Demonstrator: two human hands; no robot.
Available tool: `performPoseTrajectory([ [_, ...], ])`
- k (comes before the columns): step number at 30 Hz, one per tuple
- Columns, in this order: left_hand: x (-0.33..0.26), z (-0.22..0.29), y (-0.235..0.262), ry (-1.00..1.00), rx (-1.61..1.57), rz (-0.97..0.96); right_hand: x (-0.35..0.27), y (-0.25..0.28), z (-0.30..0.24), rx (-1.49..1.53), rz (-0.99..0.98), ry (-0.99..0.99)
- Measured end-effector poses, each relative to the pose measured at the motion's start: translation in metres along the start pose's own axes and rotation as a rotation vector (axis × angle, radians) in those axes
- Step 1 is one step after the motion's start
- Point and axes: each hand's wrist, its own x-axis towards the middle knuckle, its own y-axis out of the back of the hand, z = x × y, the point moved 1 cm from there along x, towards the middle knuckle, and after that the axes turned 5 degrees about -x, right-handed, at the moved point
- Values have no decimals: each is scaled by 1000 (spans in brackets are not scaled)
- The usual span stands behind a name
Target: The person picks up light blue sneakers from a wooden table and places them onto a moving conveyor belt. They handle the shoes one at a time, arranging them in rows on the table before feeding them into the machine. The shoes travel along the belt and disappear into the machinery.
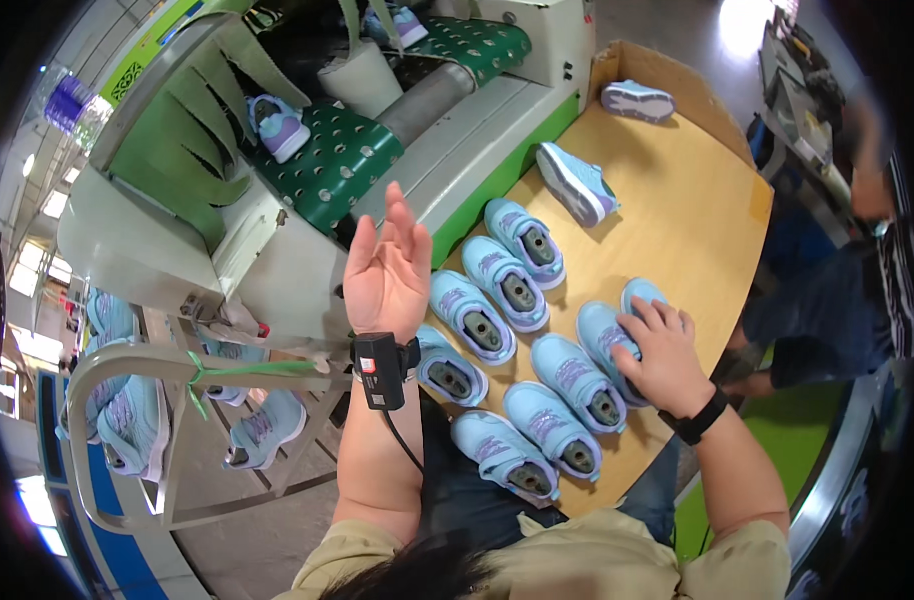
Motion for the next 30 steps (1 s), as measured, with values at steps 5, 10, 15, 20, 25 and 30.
performPoseTrajectory([
  [5,-2,3,-7,59,-109,-63,-2,0,0,14,14,4],
  [10,-3,4,-16,82,-105,-102,-2,2,1,10,22,-11],
  [15,-6,6,-4,-17,187,50,-2,0,1,1,24,0],
  [20,2,-20,13,-115,1235,542,-1,-1,1,12,21,9],
  [25,3,-28,25,42,1151,511,-2,0,1,-1,29,12],
  [30,2,-27,32,15,1188,539,-2,-2,1,-3,45,23],
])
